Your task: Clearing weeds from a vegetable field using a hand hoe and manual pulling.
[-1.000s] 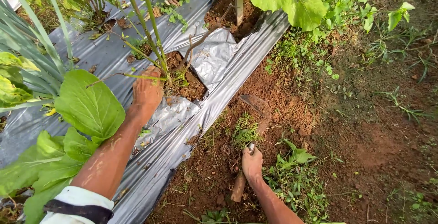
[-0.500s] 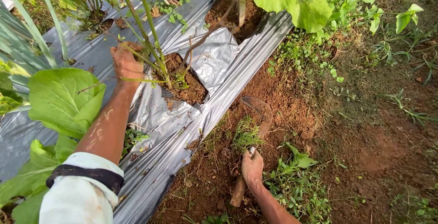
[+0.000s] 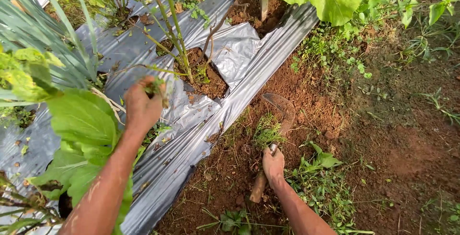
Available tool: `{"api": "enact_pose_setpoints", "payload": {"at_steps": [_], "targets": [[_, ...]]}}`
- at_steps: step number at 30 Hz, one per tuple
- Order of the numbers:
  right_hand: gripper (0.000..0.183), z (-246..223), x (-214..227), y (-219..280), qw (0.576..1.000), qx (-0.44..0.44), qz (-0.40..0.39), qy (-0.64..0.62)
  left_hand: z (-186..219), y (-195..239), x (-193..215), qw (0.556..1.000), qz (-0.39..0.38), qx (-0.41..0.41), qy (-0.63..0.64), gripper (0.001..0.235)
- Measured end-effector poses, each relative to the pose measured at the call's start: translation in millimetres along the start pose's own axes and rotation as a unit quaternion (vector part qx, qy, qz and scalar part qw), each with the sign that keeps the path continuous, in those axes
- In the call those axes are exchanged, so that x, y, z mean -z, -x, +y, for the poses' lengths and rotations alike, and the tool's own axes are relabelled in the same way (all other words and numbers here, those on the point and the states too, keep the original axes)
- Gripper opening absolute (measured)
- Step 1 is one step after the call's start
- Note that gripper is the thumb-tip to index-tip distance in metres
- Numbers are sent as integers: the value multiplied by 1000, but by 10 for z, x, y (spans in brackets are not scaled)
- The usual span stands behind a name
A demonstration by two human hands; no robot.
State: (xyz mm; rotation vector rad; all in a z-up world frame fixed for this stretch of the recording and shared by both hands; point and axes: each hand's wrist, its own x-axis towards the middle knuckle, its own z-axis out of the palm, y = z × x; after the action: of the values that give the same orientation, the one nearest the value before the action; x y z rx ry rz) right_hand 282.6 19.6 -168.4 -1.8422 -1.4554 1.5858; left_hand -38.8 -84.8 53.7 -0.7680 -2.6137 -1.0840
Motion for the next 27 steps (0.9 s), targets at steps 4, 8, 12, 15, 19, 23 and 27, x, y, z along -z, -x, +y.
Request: {"api": "enact_pose_setpoints", "payload": {"at_steps": [4, 8, 12, 15, 19, 23, 27], "targets": [[23, -61, 142, 11, 1000, -6, 3, 5, -366, 493, 192, 941, -243, -45, -233, 42], [27, -579, 640, 379, 999, 16, 24, 30, -833, 424, -23, 903, -284, -30, -319, 57], [27, -751, 1048, 410, 996, 30, 35, 77, -523, 403, 245, 918, -321, 19, -231, 56], [35, -1011, 1514, 660, 988, 69, 26, 137, -585, 379, 229, 917, -310, -20, -249, 36], [43, -1058, 1989, 611, 973, 98, 24, 209, 55, 515, 682, 936, -240, -67, -249, 39], [61, -1208, 2372, 919, 969, 108, 10, 221, 540, 681, 1131, 962, -193, -93, -171, 39], [25, -1084, 2612, 886, 973, 90, -53, 205, 661, 841, 1126, 964, -146, -152, -161, 29]]}}
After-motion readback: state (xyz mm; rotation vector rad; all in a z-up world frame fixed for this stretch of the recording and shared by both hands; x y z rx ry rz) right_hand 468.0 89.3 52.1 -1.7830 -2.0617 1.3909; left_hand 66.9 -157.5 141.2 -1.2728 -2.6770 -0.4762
